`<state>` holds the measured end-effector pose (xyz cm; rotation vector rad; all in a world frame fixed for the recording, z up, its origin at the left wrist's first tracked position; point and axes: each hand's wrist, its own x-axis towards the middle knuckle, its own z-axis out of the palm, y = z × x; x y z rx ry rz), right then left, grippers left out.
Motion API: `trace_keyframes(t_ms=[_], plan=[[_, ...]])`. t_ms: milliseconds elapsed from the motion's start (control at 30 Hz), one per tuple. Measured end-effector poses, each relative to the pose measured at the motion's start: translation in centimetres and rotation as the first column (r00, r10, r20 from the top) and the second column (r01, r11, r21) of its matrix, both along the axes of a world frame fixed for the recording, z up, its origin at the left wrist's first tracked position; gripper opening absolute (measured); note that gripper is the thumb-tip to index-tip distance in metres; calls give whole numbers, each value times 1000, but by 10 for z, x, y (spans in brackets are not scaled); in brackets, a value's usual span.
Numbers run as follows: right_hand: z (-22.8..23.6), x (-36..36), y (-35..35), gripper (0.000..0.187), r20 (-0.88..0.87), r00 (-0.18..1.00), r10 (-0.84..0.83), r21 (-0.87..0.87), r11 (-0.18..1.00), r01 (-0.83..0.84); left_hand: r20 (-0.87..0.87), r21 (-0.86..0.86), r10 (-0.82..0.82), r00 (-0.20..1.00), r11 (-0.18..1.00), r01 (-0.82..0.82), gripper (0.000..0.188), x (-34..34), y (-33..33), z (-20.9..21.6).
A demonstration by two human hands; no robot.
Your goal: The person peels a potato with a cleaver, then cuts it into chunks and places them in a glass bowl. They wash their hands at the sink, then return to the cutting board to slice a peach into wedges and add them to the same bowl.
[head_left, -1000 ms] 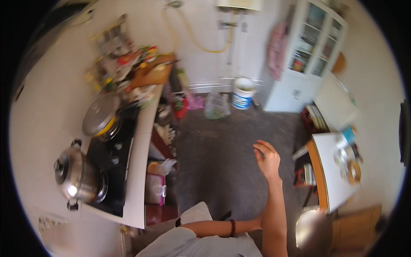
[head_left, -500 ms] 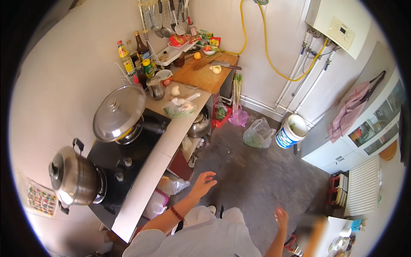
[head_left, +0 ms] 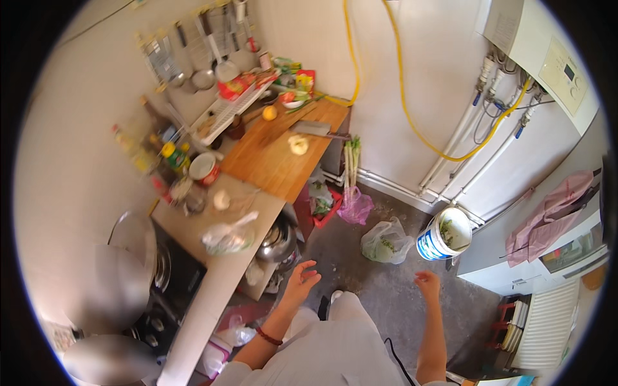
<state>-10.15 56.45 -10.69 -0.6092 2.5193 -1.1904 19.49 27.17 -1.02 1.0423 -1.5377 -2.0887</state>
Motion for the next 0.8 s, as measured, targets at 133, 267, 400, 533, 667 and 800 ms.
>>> trace_keyframes(t_ms=[133,267,400,533,667,800], plan=[[23,-11,-58,13,-158,987,-28,168,984,55,-37,50,-32,999,998,34,39,-74,-17,26],[24,15,-39,11,-170,972,-164,315,925,212,73,98,-216,974,973,209,35,-148,-28,18],[-41,103,67,12,-148,805,-574,428,697,576,123,52,-610,783,792,608,31,-239,7,-7],[-78,280,164,14,153,58,-987,558,135,819,50,23,-879,474,476,879,29,-305,106,-12],[-103,453,148,11,-10,-757,-653,525,-648,552,68,43,-982,176,179,983,26,-318,228,-11],[-149,561,73,10,147,-823,-549,759,-470,450,-11,67,-986,-168,-169,983,27,-279,356,-24]])
